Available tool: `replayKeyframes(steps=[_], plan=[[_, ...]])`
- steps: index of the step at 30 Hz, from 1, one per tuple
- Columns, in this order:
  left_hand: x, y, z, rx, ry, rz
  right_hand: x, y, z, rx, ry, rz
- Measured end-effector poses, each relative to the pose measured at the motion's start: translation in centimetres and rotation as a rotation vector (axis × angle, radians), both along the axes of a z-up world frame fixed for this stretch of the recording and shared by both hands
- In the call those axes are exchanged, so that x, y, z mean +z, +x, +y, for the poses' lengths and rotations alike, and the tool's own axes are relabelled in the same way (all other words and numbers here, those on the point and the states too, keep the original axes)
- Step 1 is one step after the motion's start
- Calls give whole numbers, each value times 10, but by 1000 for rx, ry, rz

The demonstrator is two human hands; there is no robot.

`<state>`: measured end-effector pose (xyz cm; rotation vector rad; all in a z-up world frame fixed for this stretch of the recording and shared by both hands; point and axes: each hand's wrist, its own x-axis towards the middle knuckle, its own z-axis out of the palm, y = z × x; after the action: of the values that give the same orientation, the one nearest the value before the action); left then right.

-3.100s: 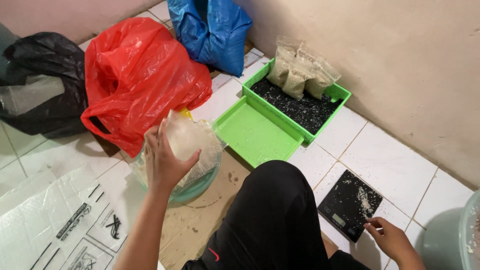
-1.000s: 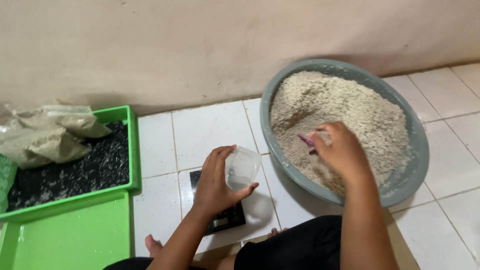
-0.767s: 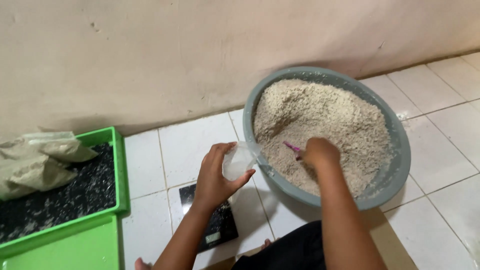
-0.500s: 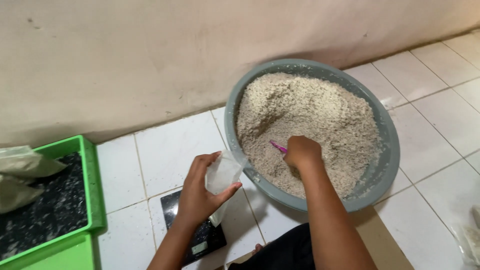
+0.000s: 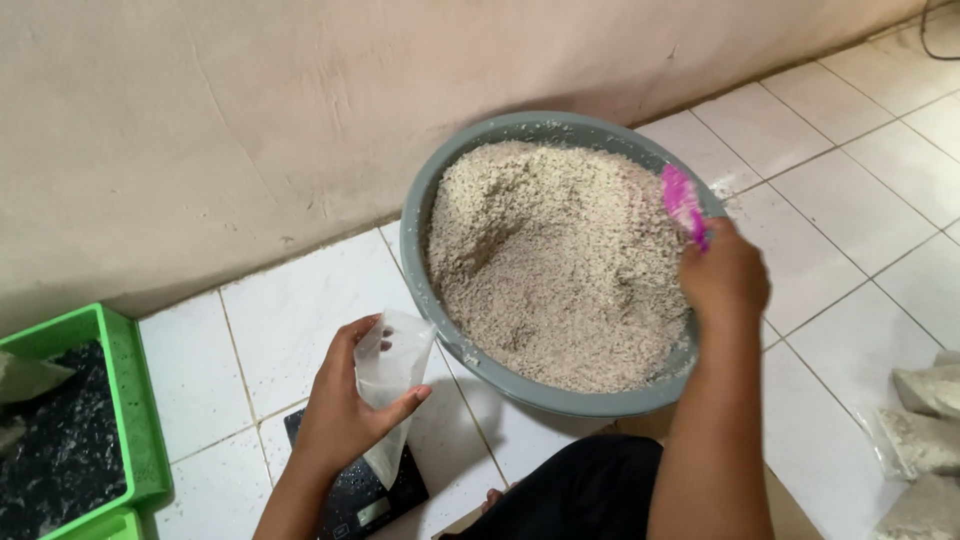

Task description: Scooping granular food material from a large basin into small plastic bags and weighing them on a digital scale for portioning.

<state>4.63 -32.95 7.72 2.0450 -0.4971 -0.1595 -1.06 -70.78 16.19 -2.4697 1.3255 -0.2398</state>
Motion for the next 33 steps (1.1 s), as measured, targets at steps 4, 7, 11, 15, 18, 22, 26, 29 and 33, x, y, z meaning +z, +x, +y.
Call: replayKeyframes(steps=[4, 7, 11, 15, 18, 22, 26, 29, 33], plan=[[-4, 4, 0, 7, 54, 15, -2, 11, 22, 81, 232, 21], [-5, 7, -2, 24, 18, 27, 3, 21, 36, 171, 191, 206], [-1, 6, -2, 23, 11, 58, -11, 35, 64, 321, 239, 362], [7, 5, 0, 29, 22, 58, -15, 40, 74, 452, 293, 453], [0, 7, 3, 20, 92, 2, 5, 29, 72, 331, 297, 377], [8, 2, 1, -38, 141, -10, -16, 25, 45, 354, 128, 463], [12, 0, 1, -109, 131, -89, -41, 39, 45, 397, 205, 511], [14, 0, 2, -138, 101, -144, -49, 49, 48, 485, 287, 498], [16, -2, 2, -142, 118, -129, -44, 43, 46, 523, 407, 476]])
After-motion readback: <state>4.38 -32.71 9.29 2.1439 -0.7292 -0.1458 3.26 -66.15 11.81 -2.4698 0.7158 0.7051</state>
